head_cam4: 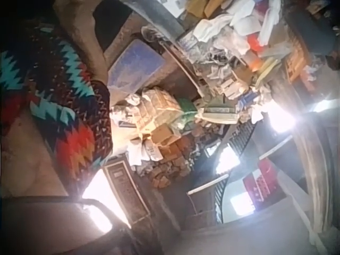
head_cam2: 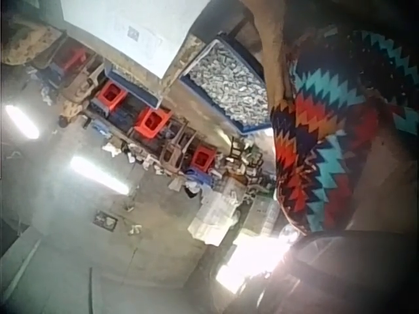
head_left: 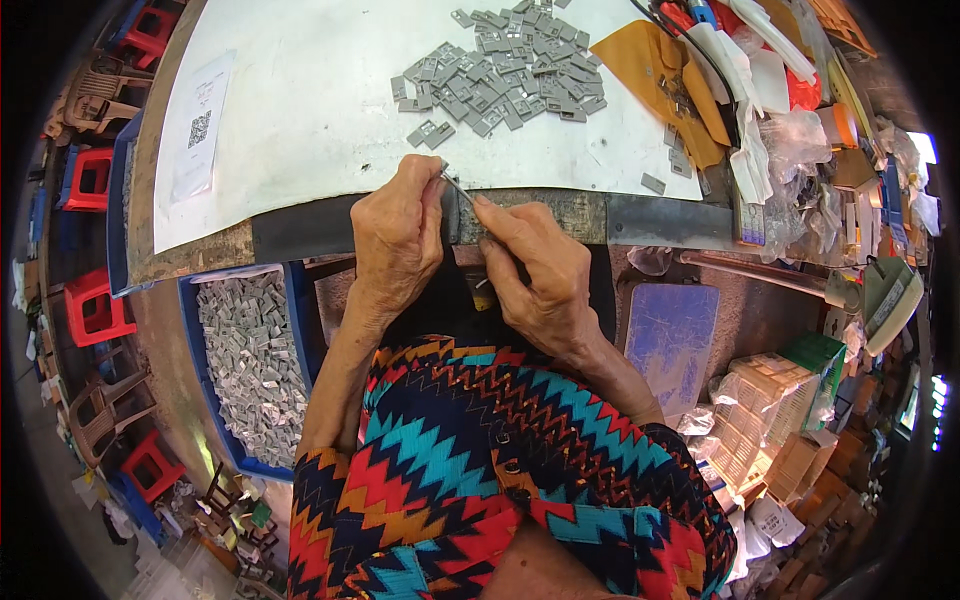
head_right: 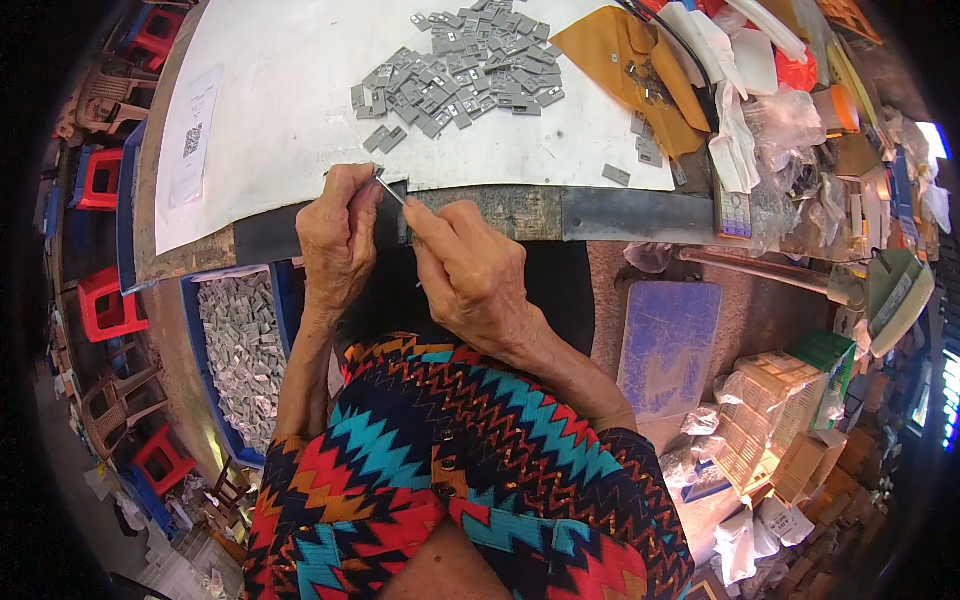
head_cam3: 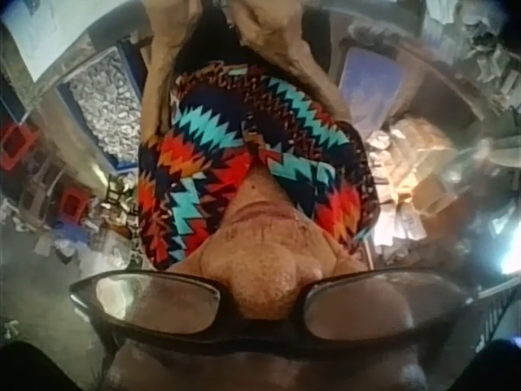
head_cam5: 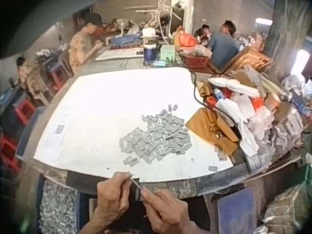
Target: The recorder is using a small manual screwdriver-like tool to assemble or inspect small grey components at a manufacturing workbench.
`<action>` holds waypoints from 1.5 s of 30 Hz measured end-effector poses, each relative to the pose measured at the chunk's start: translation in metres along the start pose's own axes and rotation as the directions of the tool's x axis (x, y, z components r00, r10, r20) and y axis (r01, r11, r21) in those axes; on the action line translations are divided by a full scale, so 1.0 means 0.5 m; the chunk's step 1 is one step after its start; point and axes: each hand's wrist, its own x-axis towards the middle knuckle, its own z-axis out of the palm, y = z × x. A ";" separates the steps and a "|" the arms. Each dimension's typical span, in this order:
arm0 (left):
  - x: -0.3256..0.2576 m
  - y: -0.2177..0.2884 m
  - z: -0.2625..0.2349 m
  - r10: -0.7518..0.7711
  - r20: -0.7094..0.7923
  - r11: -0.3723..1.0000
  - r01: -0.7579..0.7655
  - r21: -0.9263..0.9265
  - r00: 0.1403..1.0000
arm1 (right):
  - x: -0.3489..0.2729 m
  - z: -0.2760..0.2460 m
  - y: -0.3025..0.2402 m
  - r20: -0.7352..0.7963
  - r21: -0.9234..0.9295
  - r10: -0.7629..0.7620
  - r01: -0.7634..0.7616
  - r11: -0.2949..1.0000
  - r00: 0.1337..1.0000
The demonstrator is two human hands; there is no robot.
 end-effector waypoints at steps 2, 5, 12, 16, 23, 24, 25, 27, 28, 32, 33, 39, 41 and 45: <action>-0.001 -0.003 0.003 0.005 -0.002 1.000 -0.005 0.005 1.000 | 0.002 -0.009 -0.005 0.021 0.051 0.044 -0.045 0.998 0.999; -0.001 -0.011 0.004 0.003 0.016 1.000 -0.003 0.013 1.000 | 0.006 -0.020 -0.004 0.148 0.217 0.246 -0.274 0.937 0.958; 0.022 -0.008 -0.022 -0.285 0.159 0.948 0.302 -0.096 0.945 | 0.020 -0.022 -0.003 0.259 0.105 0.236 -0.270 0.957 0.937; 0.040 -0.043 -0.040 -0.433 0.197 0.765 0.474 -0.436 0.880 | 0.001 -0.022 0.014 0.277 0.220 0.273 -0.338 0.915 0.921; 0.078 -0.080 -0.035 -0.488 0.353 0.535 0.592 -0.602 0.799 | -0.014 -0.049 0.017 0.363 0.285 0.406 -0.515 0.809 0.839; 0.080 -0.088 -0.025 -0.485 0.353 0.536 0.592 -0.602 0.800 | -0.018 -0.051 0.020 0.340 0.262 0.374 -0.469 0.844 0.863; 0.080 -0.098 -0.012 -0.434 0.328 0.677 0.544 -0.496 0.839 | -0.021 -0.052 0.022 0.318 0.237 0.340 -0.421 0.875 0.885; 0.078 -0.096 0.006 -0.375 0.311 0.797 0.475 -0.373 0.873 | -0.025 -0.052 0.025 0.315 0.243 0.337 -0.419 0.875 0.887; 0.078 -0.086 0.017 -0.292 0.197 0.928 0.327 -0.176 0.936 | -0.027 -0.052 0.025 0.314 0.248 0.334 -0.417 0.874 0.889; 0.074 -0.079 0.051 -0.133 0.137 0.980 0.109 0.169 0.982 | -0.032 -0.052 0.029 0.300 0.241 0.350 -0.425 0.872 0.887; 0.069 -0.081 0.056 -0.077 0.122 0.967 0.044 0.252 0.989 | -0.034 -0.049 0.031 0.267 0.248 0.317 -0.383 0.890 0.910; 0.064 -0.080 0.063 -0.084 0.150 0.980 0.054 0.193 0.985 | -0.032 -0.060 0.031 0.254 0.254 0.330 -0.392 0.884 0.909; 0.064 -0.077 0.062 -0.037 0.150 0.977 0.004 0.211 0.988 | -0.032 -0.061 0.034 0.273 0.256 0.361 -0.429 0.866 0.892; 0.059 -0.076 0.060 0.016 0.197 0.953 -0.075 0.293 0.980 | -0.030 -0.054 0.040 0.210 0.284 0.344 -0.394 0.874 0.915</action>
